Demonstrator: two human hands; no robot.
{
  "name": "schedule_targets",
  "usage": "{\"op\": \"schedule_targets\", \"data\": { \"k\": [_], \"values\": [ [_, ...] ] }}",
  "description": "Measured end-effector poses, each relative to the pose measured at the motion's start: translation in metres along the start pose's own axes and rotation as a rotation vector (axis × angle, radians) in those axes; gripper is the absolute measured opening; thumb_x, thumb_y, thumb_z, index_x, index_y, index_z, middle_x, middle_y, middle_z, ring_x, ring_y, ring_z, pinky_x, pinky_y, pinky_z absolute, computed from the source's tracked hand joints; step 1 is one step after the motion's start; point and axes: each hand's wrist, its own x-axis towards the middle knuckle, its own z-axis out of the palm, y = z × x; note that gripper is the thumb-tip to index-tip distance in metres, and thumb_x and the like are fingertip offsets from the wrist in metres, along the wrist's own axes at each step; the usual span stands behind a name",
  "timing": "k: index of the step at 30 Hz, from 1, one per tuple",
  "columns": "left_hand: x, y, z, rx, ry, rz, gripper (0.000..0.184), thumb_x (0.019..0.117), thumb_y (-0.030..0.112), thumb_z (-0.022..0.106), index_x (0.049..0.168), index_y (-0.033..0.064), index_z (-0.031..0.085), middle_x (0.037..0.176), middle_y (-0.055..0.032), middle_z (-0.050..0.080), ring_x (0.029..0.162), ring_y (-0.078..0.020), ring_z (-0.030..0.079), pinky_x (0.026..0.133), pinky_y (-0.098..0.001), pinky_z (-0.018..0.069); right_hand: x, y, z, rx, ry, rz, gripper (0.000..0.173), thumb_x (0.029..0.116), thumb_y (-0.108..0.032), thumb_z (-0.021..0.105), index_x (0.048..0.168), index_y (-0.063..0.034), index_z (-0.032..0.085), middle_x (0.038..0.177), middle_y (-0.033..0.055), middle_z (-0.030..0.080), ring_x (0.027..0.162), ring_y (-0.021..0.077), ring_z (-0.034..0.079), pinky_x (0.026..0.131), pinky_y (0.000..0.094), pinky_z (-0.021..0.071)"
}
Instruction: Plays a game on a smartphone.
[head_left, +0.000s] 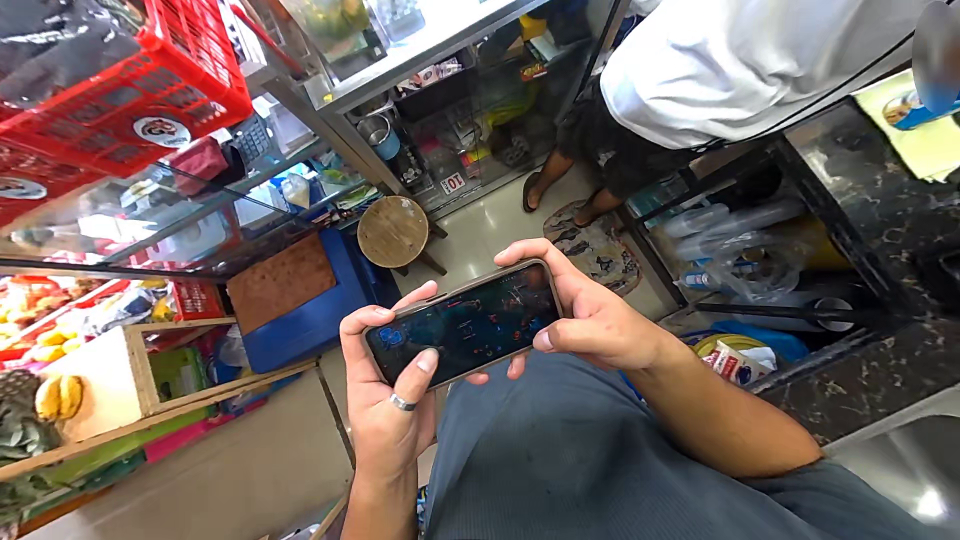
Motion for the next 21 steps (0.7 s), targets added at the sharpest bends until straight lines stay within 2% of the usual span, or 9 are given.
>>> {"op": "schedule_targets", "data": {
  "k": [2, 5, 8, 11, 14, 17, 19, 21],
  "values": [
    [-0.001, -0.002, 0.002, 0.029, 0.016, 0.010, 0.057, 0.0860, -0.005, 0.074, 0.130, 0.0160, 0.044, 0.137, -0.0229, 0.059, 0.105, -0.0391, 0.071, 0.061, -0.0467, 0.0653, -0.001, -0.001, -0.001, -0.003, 0.003, 0.006, 0.069, 0.0879, 0.008, 0.050, 0.148, -0.0230, 0.036, 0.131, 0.0167, 0.058, 0.107, 0.0308, 0.069, 0.077, 0.0455, 0.0647],
    [-0.002, -0.002, -0.005, -0.027, -0.078, -0.019, 0.063, 0.0843, -0.007, 0.073, 0.134, 0.0199, 0.045, 0.146, -0.0209, 0.053, 0.113, -0.0395, 0.068, 0.069, -0.0486, 0.0652, -0.002, -0.001, -0.002, 0.008, 0.000, -0.002, 0.068, 0.0881, 0.008, 0.049, 0.147, -0.0224, 0.037, 0.130, 0.0172, 0.059, 0.106, 0.0311, 0.070, 0.076, 0.0452, 0.0647],
    [-0.001, -0.001, -0.010, -0.126, -0.128, -0.051, 0.054, 0.0886, -0.004, 0.061, 0.135, 0.0204, 0.050, 0.148, -0.0209, 0.051, 0.117, -0.0410, 0.065, 0.074, -0.0526, 0.0631, -0.003, 0.000, -0.003, 0.013, -0.005, -0.013, 0.068, 0.0880, 0.009, 0.048, 0.148, -0.0217, 0.037, 0.130, 0.0181, 0.059, 0.106, 0.0320, 0.070, 0.077, 0.0457, 0.0647],
    [-0.001, -0.002, -0.002, -0.088, -0.048, -0.034, 0.042, 0.0947, -0.001, 0.055, 0.131, 0.0179, 0.050, 0.142, -0.0226, 0.056, 0.111, -0.0403, 0.069, 0.067, -0.0499, 0.0640, -0.005, 0.000, -0.002, 0.005, 0.011, -0.007, 0.068, 0.0876, 0.009, 0.049, 0.147, -0.0223, 0.037, 0.130, 0.0172, 0.059, 0.105, 0.0306, 0.070, 0.076, 0.0443, 0.0646],
    [-0.002, -0.003, 0.005, 0.002, -0.022, -0.001, 0.052, 0.0896, -0.005, 0.069, 0.130, 0.0169, 0.046, 0.139, -0.0229, 0.057, 0.104, -0.0395, 0.072, 0.061, -0.0471, 0.0652, -0.006, -0.001, -0.001, -0.010, 0.016, -0.009, 0.067, 0.0885, 0.009, 0.048, 0.147, -0.0218, 0.038, 0.129, 0.0171, 0.060, 0.104, 0.0300, 0.070, 0.076, 0.0437, 0.0648],
    [-0.003, -0.005, 0.000, -0.009, -0.087, -0.010, 0.062, 0.0846, -0.007, 0.073, 0.133, 0.0196, 0.045, 0.145, -0.0209, 0.053, 0.110, -0.0396, 0.069, 0.067, -0.0483, 0.0654, -0.007, -0.002, -0.002, -0.011, 0.017, -0.015, 0.065, 0.0897, 0.009, 0.047, 0.147, -0.0208, 0.038, 0.127, 0.0176, 0.061, 0.103, 0.0301, 0.071, 0.075, 0.0435, 0.0649],
    [-0.003, -0.004, -0.005, -0.060, -0.137, -0.034, 0.060, 0.0867, -0.005, 0.068, 0.136, 0.0216, 0.047, 0.149, -0.0198, 0.050, 0.114, -0.0402, 0.067, 0.072, -0.0506, 0.0644, -0.007, -0.002, -0.003, -0.003, 0.018, -0.017, 0.064, 0.0901, 0.009, 0.047, 0.147, -0.0206, 0.038, 0.127, 0.0178, 0.060, 0.103, 0.0304, 0.071, 0.075, 0.0438, 0.0649],
    [-0.002, -0.004, -0.005, -0.118, -0.139, -0.051, 0.053, 0.0886, -0.004, 0.059, 0.135, 0.0205, 0.050, 0.149, -0.0209, 0.050, 0.115, -0.0415, 0.066, 0.073, -0.0531, 0.0631, -0.007, -0.002, -0.004, 0.002, 0.015, -0.019, 0.065, 0.0898, 0.009, 0.047, 0.147, -0.0201, 0.038, 0.128, 0.0179, 0.060, 0.104, 0.0308, 0.070, 0.075, 0.0444, 0.0649]
  ]
}}
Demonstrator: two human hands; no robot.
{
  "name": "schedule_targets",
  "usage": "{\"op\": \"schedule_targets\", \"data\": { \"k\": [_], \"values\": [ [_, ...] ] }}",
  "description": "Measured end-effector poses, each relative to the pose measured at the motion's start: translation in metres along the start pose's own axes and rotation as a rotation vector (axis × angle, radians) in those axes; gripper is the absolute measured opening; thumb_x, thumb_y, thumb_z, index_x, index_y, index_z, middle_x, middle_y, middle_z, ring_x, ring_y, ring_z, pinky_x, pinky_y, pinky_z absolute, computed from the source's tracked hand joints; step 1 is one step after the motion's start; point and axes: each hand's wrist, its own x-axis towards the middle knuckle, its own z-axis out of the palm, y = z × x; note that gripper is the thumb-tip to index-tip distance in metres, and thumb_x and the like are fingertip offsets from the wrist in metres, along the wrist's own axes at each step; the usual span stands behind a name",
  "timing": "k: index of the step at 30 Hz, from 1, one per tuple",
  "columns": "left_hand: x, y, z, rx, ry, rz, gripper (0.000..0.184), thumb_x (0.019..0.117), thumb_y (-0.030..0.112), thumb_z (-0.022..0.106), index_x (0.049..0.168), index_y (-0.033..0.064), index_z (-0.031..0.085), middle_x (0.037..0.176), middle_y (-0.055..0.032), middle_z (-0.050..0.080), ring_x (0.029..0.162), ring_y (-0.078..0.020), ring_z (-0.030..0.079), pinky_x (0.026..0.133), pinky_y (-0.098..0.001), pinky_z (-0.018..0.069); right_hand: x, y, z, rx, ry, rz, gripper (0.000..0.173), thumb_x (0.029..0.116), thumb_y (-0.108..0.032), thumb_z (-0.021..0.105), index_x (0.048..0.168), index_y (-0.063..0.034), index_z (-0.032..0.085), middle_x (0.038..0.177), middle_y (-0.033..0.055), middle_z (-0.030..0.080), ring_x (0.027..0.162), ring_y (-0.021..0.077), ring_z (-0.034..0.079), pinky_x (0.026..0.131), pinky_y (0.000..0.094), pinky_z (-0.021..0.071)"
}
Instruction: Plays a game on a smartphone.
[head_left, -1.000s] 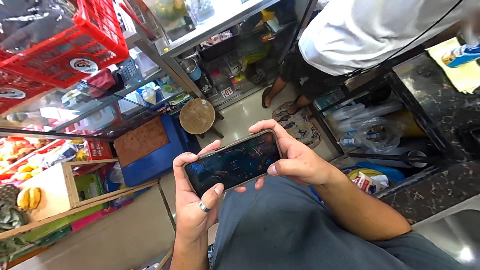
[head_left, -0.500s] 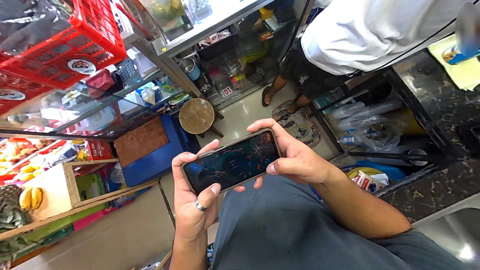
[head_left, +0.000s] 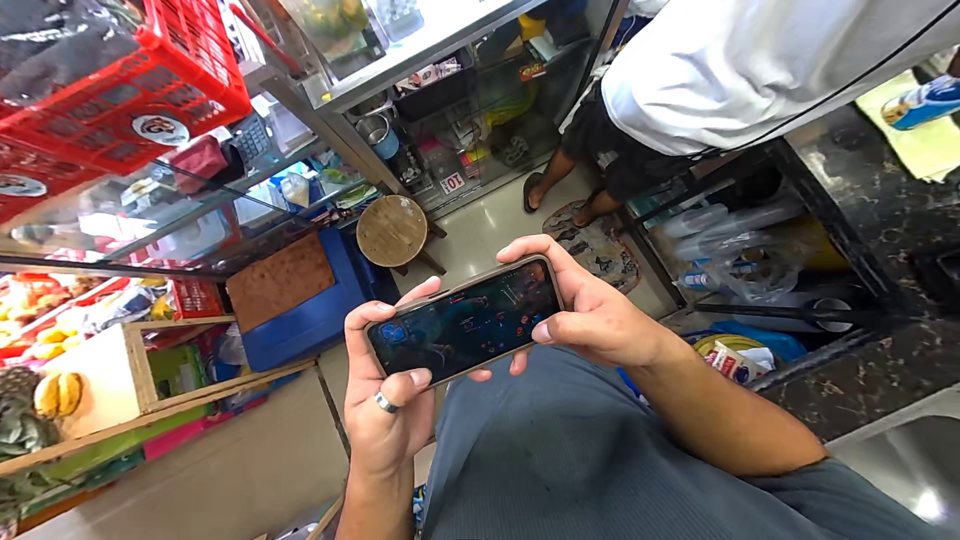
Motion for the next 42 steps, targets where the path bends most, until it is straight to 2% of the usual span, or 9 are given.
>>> {"op": "schedule_targets", "data": {
  "k": [2, 5, 7, 10, 14, 22, 28, 32, 42],
  "values": [
    [0.0008, 0.0001, 0.0025, 0.023, 0.034, 0.006, 0.047, 0.0924, -0.003, 0.054, 0.133, 0.0196, 0.050, 0.147, -0.0216, 0.052, 0.113, -0.0412, 0.067, 0.071, -0.0520, 0.0633, 0.0002, 0.0003, 0.0002, -0.006, 0.005, -0.001, 0.064, 0.0900, 0.009, 0.047, 0.146, -0.0201, 0.038, 0.128, 0.0177, 0.060, 0.104, 0.0300, 0.070, 0.075, 0.0437, 0.0649],
    [0.0014, -0.0011, 0.0060, 0.095, 0.058, 0.028, 0.051, 0.0909, -0.005, 0.065, 0.132, 0.0190, 0.047, 0.146, -0.0216, 0.053, 0.110, -0.0406, 0.069, 0.068, -0.0500, 0.0649, 0.0010, 0.0006, 0.0006, -0.026, 0.021, -0.002, 0.060, 0.0930, 0.008, 0.050, 0.145, -0.0207, 0.039, 0.126, 0.0172, 0.060, 0.101, 0.0290, 0.071, 0.073, 0.0420, 0.0652],
    [0.0006, -0.0014, 0.0037, 0.095, 0.034, 0.026, 0.059, 0.0872, -0.005, 0.070, 0.135, 0.0197, 0.045, 0.148, -0.0209, 0.051, 0.113, -0.0407, 0.068, 0.070, -0.0509, 0.0650, 0.0025, 0.0010, 0.0013, -0.040, 0.047, 0.002, 0.056, 0.0966, 0.006, 0.052, 0.144, -0.0206, 0.041, 0.124, 0.0176, 0.062, 0.098, 0.0300, 0.072, 0.071, 0.0420, 0.0656],
    [-0.0001, -0.0010, -0.0008, 0.044, 0.009, 0.005, 0.061, 0.0860, -0.007, 0.066, 0.137, 0.0210, 0.046, 0.150, -0.0205, 0.049, 0.116, -0.0417, 0.066, 0.074, -0.0536, 0.0636, 0.0038, 0.0013, 0.0010, -0.018, 0.061, 0.018, 0.054, 0.0973, 0.006, 0.045, 0.144, -0.0200, 0.042, 0.124, 0.0179, 0.062, 0.097, 0.0299, 0.072, 0.070, 0.0427, 0.0654],
    [0.0002, -0.0003, -0.0014, 0.024, 0.009, 0.006, 0.061, 0.0867, -0.008, 0.065, 0.137, 0.0204, 0.046, 0.150, -0.0212, 0.049, 0.116, -0.0420, 0.066, 0.074, -0.0535, 0.0636, 0.0037, 0.0006, 0.0013, 0.026, 0.057, 0.039, 0.055, 0.0962, 0.006, 0.036, 0.145, -0.0191, 0.041, 0.124, 0.0194, 0.061, 0.097, 0.0315, 0.071, 0.072, 0.0452, 0.0648],
    [0.0003, -0.0005, 0.0016, 0.103, 0.057, 0.022, 0.065, 0.0838, -0.010, 0.071, 0.135, 0.0201, 0.044, 0.147, -0.0200, 0.052, 0.112, -0.0399, 0.068, 0.069, -0.0503, 0.0653, 0.0047, 0.0014, 0.0009, 0.034, 0.019, 0.020, 0.058, 0.0945, 0.007, 0.035, 0.146, -0.0188, 0.040, 0.127, 0.0192, 0.060, 0.101, 0.0317, 0.071, 0.074, 0.0457, 0.0645],
    [0.0004, 0.0008, 0.0025, 0.083, 0.056, 0.026, 0.063, 0.0852, -0.007, 0.071, 0.135, 0.0201, 0.044, 0.147, -0.0208, 0.052, 0.110, -0.0399, 0.069, 0.068, -0.0494, 0.0651, 0.0041, -0.0002, -0.0015, 0.077, -0.047, 0.019, 0.064, 0.0907, 0.005, 0.043, 0.149, -0.0204, 0.036, 0.132, 0.0190, 0.057, 0.110, 0.0334, 0.067, 0.080, 0.0490, 0.0634],
    [0.0003, 0.0025, -0.0014, 0.014, -0.001, 0.010, 0.058, 0.0882, 0.001, 0.069, 0.137, 0.0216, 0.046, 0.151, -0.0208, 0.048, 0.114, -0.0420, 0.066, 0.072, -0.0521, 0.0638, 0.0038, 0.0006, -0.0024, 0.046, -0.048, 0.012, 0.066, 0.0901, 0.010, 0.042, 0.149, -0.0204, 0.035, 0.132, 0.0195, 0.057, 0.111, 0.0343, 0.068, 0.080, 0.0494, 0.0637],
    [-0.0035, 0.0036, -0.0040, -0.019, -0.019, 0.006, 0.056, 0.0892, -0.001, 0.065, 0.137, 0.0235, 0.048, 0.152, -0.0192, 0.046, 0.119, -0.0419, 0.064, 0.076, -0.0531, 0.0632, 0.0049, 0.0023, -0.0015, -0.004, -0.048, 0.013, 0.067, 0.0916, 0.007, 0.051, 0.149, -0.0239, 0.036, 0.130, 0.0175, 0.059, 0.109, 0.0322, 0.069, 0.079, 0.0464, 0.0650]
  ]
}}
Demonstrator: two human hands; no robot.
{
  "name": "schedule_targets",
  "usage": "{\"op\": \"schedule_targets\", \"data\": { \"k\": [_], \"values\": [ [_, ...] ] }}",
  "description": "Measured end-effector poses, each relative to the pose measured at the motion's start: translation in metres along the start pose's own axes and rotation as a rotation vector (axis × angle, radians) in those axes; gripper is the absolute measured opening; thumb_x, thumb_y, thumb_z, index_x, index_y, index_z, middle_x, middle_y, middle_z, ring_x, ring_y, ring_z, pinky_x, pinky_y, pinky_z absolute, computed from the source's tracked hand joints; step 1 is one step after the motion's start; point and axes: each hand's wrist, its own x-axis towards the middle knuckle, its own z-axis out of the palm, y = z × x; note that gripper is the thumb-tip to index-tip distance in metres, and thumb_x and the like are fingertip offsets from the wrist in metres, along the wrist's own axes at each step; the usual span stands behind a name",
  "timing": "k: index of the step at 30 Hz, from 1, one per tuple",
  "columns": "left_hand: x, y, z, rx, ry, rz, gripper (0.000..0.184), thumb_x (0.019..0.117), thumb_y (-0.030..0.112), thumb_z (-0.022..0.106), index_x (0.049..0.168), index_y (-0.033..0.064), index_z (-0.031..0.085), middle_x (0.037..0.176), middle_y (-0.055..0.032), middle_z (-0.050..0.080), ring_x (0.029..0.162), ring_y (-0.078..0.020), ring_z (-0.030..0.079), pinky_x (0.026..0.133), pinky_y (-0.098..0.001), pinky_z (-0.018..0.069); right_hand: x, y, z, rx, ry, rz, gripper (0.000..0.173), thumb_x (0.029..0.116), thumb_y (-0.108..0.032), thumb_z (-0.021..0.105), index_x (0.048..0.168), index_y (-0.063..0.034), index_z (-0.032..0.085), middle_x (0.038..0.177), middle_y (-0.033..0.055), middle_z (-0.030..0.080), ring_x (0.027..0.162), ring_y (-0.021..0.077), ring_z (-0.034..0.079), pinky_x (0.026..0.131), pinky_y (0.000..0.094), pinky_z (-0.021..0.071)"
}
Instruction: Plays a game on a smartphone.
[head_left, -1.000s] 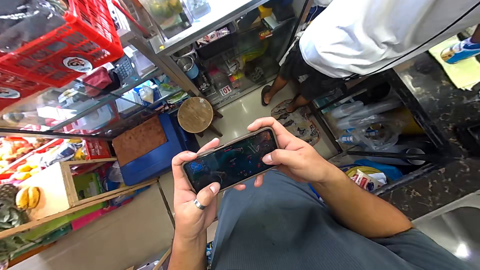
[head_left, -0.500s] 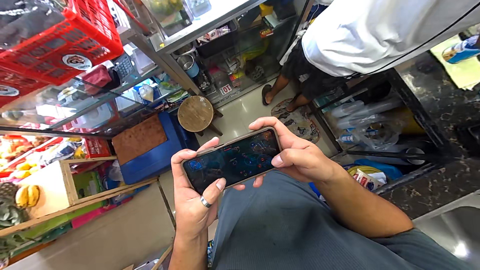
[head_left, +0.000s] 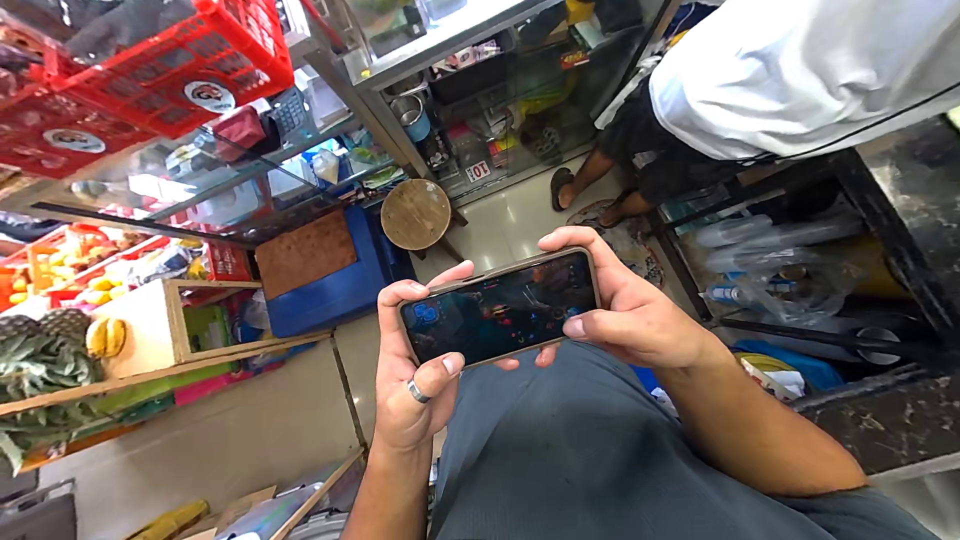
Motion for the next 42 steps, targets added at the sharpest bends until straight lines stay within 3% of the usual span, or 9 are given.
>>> {"op": "schedule_targets", "data": {
  "k": [10, 12, 14, 19, 32, 35, 38, 40, 42],
  "values": [
    [-0.003, 0.002, 0.000, 0.000, 0.019, 0.017, 0.054, 0.0900, -0.002, 0.063, 0.136, 0.0215, 0.047, 0.152, -0.0197, 0.046, 0.117, -0.0416, 0.065, 0.076, -0.0526, 0.0633, 0.003, 0.002, 0.003, -0.038, -0.008, 0.008, 0.070, 0.0918, 0.007, 0.057, 0.150, -0.0253, 0.034, 0.131, 0.0181, 0.059, 0.108, 0.0333, 0.069, 0.078, 0.0458, 0.0654],
    [-0.003, 0.002, 0.001, 0.003, 0.019, 0.030, 0.055, 0.0891, -0.003, 0.063, 0.136, 0.0211, 0.047, 0.152, -0.0206, 0.047, 0.118, -0.0427, 0.064, 0.076, -0.0533, 0.0630, 0.003, 0.002, 0.006, -0.100, 0.042, 0.010, 0.069, 0.0924, -0.002, 0.066, 0.149, -0.0268, 0.035, 0.128, 0.0162, 0.061, 0.100, 0.0304, 0.072, 0.075, 0.0417, 0.0658],
    [-0.004, 0.001, 0.001, 0.021, 0.017, 0.031, 0.055, 0.0897, -0.001, 0.064, 0.136, 0.0218, 0.047, 0.152, -0.0201, 0.047, 0.118, -0.0419, 0.064, 0.077, -0.0530, 0.0630, 0.005, 0.004, 0.012, -0.153, 0.128, -0.003, 0.065, 0.0911, 0.003, 0.066, 0.144, -0.0255, 0.040, 0.122, 0.0157, 0.063, 0.090, 0.0292, 0.073, 0.068, 0.0402, 0.0662],
    [-0.003, 0.002, -0.002, -0.011, 0.028, 0.015, 0.054, 0.0894, -0.002, 0.061, 0.136, 0.0206, 0.047, 0.151, -0.0209, 0.047, 0.118, -0.0424, 0.064, 0.075, -0.0528, 0.0630, 0.003, 0.004, 0.003, -0.007, -0.011, 0.008, 0.067, 0.0919, 0.001, 0.057, 0.149, -0.0249, 0.035, 0.131, 0.0177, 0.058, 0.108, 0.0319, 0.069, 0.079, 0.0445, 0.0648],
    [0.001, 0.001, 0.004, 0.061, 0.074, 0.038, 0.054, 0.0899, -0.008, 0.061, 0.134, 0.0207, 0.048, 0.147, -0.0200, 0.052, 0.112, -0.0397, 0.068, 0.071, -0.0502, 0.0646, 0.004, 0.003, 0.002, -0.017, -0.016, 0.000, 0.068, 0.0918, 0.010, 0.050, 0.148, -0.0252, 0.035, 0.130, 0.0169, 0.059, 0.108, 0.0323, 0.069, 0.078, 0.0458, 0.0650],
    [0.002, 0.000, 0.010, 0.127, 0.135, 0.059, 0.054, 0.0888, -0.009, 0.065, 0.132, 0.0191, 0.047, 0.142, -0.0206, 0.055, 0.109, -0.0386, 0.070, 0.066, -0.0474, 0.0654, 0.005, 0.002, 0.003, -0.083, 0.004, 0.002, 0.073, 0.0901, 0.000, 0.062, 0.151, -0.0262, 0.032, 0.132, 0.0159, 0.058, 0.109, 0.0307, 0.069, 0.080, 0.0441, 0.0647],
    [0.004, -0.003, 0.015, 0.169, 0.162, 0.085, 0.057, 0.0869, -0.010, 0.067, 0.132, 0.0176, 0.047, 0.141, -0.0207, 0.057, 0.112, -0.0378, 0.069, 0.069, -0.0470, 0.0656, 0.007, 0.004, 0.019, -0.321, 0.238, -0.030, 0.078, 0.0821, -0.007, 0.082, 0.145, -0.0258, 0.040, 0.118, 0.0118, 0.066, 0.092, 0.0253, 0.073, 0.074, 0.0381, 0.0661],
    [0.004, -0.003, 0.014, 0.160, 0.151, 0.079, 0.056, 0.0875, -0.008, 0.068, 0.132, 0.0185, 0.047, 0.142, -0.0206, 0.056, 0.112, -0.0382, 0.069, 0.068, -0.0474, 0.0654, 0.008, 0.004, 0.022, -0.306, 0.270, -0.023, 0.075, 0.0830, -0.002, 0.080, 0.142, -0.0251, 0.041, 0.114, 0.0136, 0.066, 0.079, 0.0257, 0.073, 0.061, 0.0362, 0.0663],
    [0.004, -0.002, 0.010, 0.108, 0.123, 0.063, 0.054, 0.0889, -0.003, 0.068, 0.133, 0.0205, 0.048, 0.144, -0.0201, 0.054, 0.112, -0.0387, 0.068, 0.069, -0.0483, 0.0651, 0.006, 0.000, 0.015, -0.214, 0.155, 0.007, 0.074, 0.0867, -0.005, 0.077, 0.145, -0.0286, 0.038, 0.120, 0.0128, 0.064, 0.085, 0.0244, 0.073, 0.065, 0.0353, 0.0658]
  ]
}}
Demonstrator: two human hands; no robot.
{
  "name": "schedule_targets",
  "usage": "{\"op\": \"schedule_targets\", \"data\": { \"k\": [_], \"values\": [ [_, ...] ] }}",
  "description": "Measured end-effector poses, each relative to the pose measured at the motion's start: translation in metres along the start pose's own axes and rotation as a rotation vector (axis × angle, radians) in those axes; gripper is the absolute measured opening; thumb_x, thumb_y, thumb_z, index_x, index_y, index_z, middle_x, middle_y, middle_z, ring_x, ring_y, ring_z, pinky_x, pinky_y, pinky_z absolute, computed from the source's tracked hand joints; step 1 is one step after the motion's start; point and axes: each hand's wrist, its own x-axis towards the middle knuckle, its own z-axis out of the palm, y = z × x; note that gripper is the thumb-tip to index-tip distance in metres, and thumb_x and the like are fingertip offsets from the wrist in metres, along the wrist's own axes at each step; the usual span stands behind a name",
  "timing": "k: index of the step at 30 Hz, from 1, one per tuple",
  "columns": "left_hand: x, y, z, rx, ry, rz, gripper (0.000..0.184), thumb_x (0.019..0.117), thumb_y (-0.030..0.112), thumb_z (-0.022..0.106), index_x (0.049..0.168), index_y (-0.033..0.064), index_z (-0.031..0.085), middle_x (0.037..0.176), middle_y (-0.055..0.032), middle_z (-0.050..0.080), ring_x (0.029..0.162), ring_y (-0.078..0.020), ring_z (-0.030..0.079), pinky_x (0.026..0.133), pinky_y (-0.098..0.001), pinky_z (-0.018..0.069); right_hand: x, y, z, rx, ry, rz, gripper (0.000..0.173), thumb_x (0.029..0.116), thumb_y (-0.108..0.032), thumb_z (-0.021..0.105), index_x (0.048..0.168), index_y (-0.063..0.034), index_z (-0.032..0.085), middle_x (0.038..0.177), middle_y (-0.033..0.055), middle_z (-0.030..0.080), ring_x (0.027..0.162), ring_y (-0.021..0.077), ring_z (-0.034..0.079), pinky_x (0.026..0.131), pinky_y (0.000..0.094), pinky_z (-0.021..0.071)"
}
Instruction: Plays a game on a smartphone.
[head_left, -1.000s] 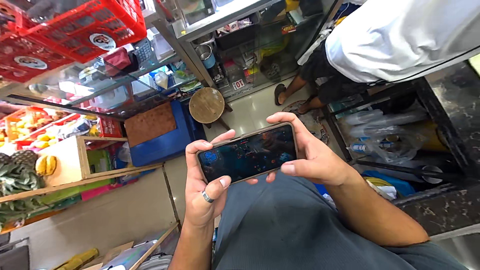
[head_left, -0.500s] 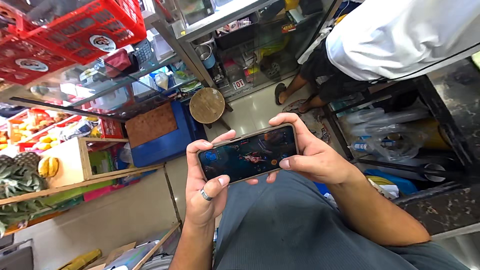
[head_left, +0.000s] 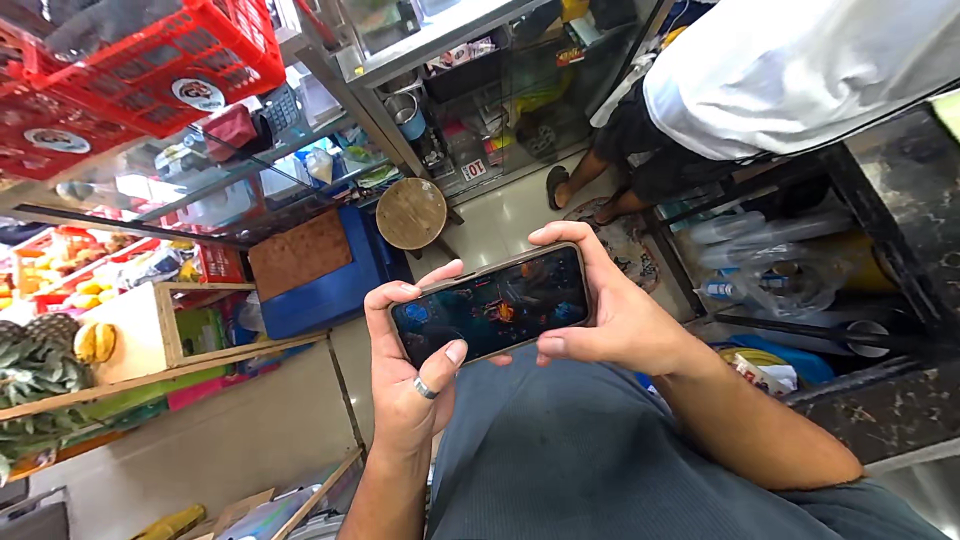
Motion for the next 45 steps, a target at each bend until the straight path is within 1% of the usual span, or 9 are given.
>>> {"op": "schedule_targets", "data": {
  "k": [4, 7, 9, 13, 16, 18, 30, 39, 45],
  "values": [
    [0.000, 0.002, -0.003, -0.070, -0.047, -0.012, 0.051, 0.0900, -0.001, 0.063, 0.133, 0.0215, 0.050, 0.147, -0.0203, 0.051, 0.116, -0.0398, 0.066, 0.073, -0.0496, 0.0640, -0.001, 0.000, -0.008, 0.106, -0.067, 0.021, 0.068, 0.0899, -0.003, 0.067, 0.146, -0.0283, 0.038, 0.125, 0.0145, 0.062, 0.093, 0.0271, 0.073, 0.068, 0.0380, 0.0655],
    [0.000, 0.001, -0.006, -0.108, -0.057, -0.027, 0.050, 0.0898, -0.001, 0.062, 0.133, 0.0219, 0.051, 0.148, -0.0194, 0.050, 0.116, -0.0401, 0.065, 0.073, -0.0510, 0.0637, 0.001, 0.002, -0.013, 0.210, -0.132, 0.017, 0.066, 0.0923, 0.005, 0.054, 0.148, -0.0257, 0.037, 0.130, 0.0168, 0.059, 0.102, 0.0290, 0.070, 0.073, 0.0399, 0.0648],
    [0.000, 0.001, -0.008, -0.121, -0.065, -0.038, 0.050, 0.0898, -0.002, 0.060, 0.133, 0.0214, 0.051, 0.149, -0.0197, 0.049, 0.115, -0.0409, 0.065, 0.072, -0.0518, 0.0633, 0.002, 0.003, -0.014, 0.256, -0.166, 0.010, 0.064, 0.0939, 0.007, 0.050, 0.148, -0.0247, 0.036, 0.131, 0.0174, 0.059, 0.105, 0.0300, 0.070, 0.075, 0.0413, 0.0648],
    [0.000, 0.001, -0.010, -0.119, -0.078, -0.052, 0.055, 0.0886, -0.008, 0.059, 0.134, 0.0210, 0.049, 0.150, -0.0197, 0.048, 0.115, -0.0415, 0.066, 0.074, -0.0531, 0.0632, 0.003, 0.003, -0.016, 0.253, -0.195, 0.009, 0.065, 0.0930, 0.007, 0.051, 0.148, -0.0251, 0.036, 0.131, 0.0170, 0.059, 0.106, 0.0303, 0.069, 0.077, 0.0426, 0.0647],
    [0.001, 0.003, -0.013, -0.110, -0.113, -0.076, 0.059, 0.0884, -0.008, 0.060, 0.138, 0.0229, 0.047, 0.153, -0.0182, 0.046, 0.118, -0.0410, 0.065, 0.077, -0.0539, 0.0631, 0.003, 0.003, -0.019, 0.258, -0.227, 0.016, 0.070, 0.0914, -0.001, 0.058, 0.150, -0.0284, 0.031, 0.134, 0.0151, 0.057, 0.110, 0.0300, 0.068, 0.078, 0.0421, 0.0646],
    [0.001, 0.004, -0.015, -0.137, -0.132, -0.082, 0.060, 0.0875, -0.008, 0.059, 0.138, 0.0227, 0.047, 0.153, -0.0184, 0.045, 0.119, -0.0415, 0.063, 0.079, -0.0546, 0.0623, 0.002, 0.002, -0.019, 0.263, -0.230, 0.010, 0.071, 0.0911, 0.000, 0.061, 0.150, -0.0283, 0.032, 0.133, 0.0156, 0.057, 0.109, 0.0301, 0.069, 0.079, 0.0421, 0.0646],
    [0.001, 0.003, -0.015, -0.157, -0.142, -0.077, 0.061, 0.0861, -0.008, 0.057, 0.139, 0.0214, 0.047, 0.154, -0.0185, 0.043, 0.121, -0.0423, 0.062, 0.081, -0.0567, 0.0611, 0.005, 0.003, -0.020, 0.262, -0.212, 0.002, 0.072, 0.0886, 0.006, 0.054, 0.150, -0.0258, 0.032, 0.132, 0.0171, 0.057, 0.109, 0.0318, 0.068, 0.077, 0.0440, 0.0647],
    [0.000, 0.003, -0.014, -0.133, -0.129, -0.067, 0.059, 0.0866, -0.006, 0.057, 0.138, 0.0210, 0.048, 0.154, -0.0181, 0.045, 0.121, -0.0411, 0.062, 0.080, -0.0557, 0.0614, 0.005, 0.003, -0.018, 0.222, -0.175, 0.027, 0.071, 0.0870, 0.008, 0.055, 0.146, -0.0253, 0.034, 0.130, 0.0168, 0.058, 0.103, 0.0307, 0.070, 0.075, 0.0425, 0.0648],
    [0.001, 0.002, -0.013, -0.130, -0.122, -0.057, 0.060, 0.0852, -0.008, 0.057, 0.138, 0.0208, 0.049, 0.153, -0.0179, 0.045, 0.122, -0.0405, 0.062, 0.081, -0.0552, 0.0612, 0.007, 0.002, -0.012, 0.115, -0.069, 0.026, 0.066, 0.0900, 0.008, 0.060, 0.143, -0.0244, 0.039, 0.121, 0.0161, 0.063, 0.087, 0.0274, 0.073, 0.064, 0.0377, 0.0653]
  ]
}}
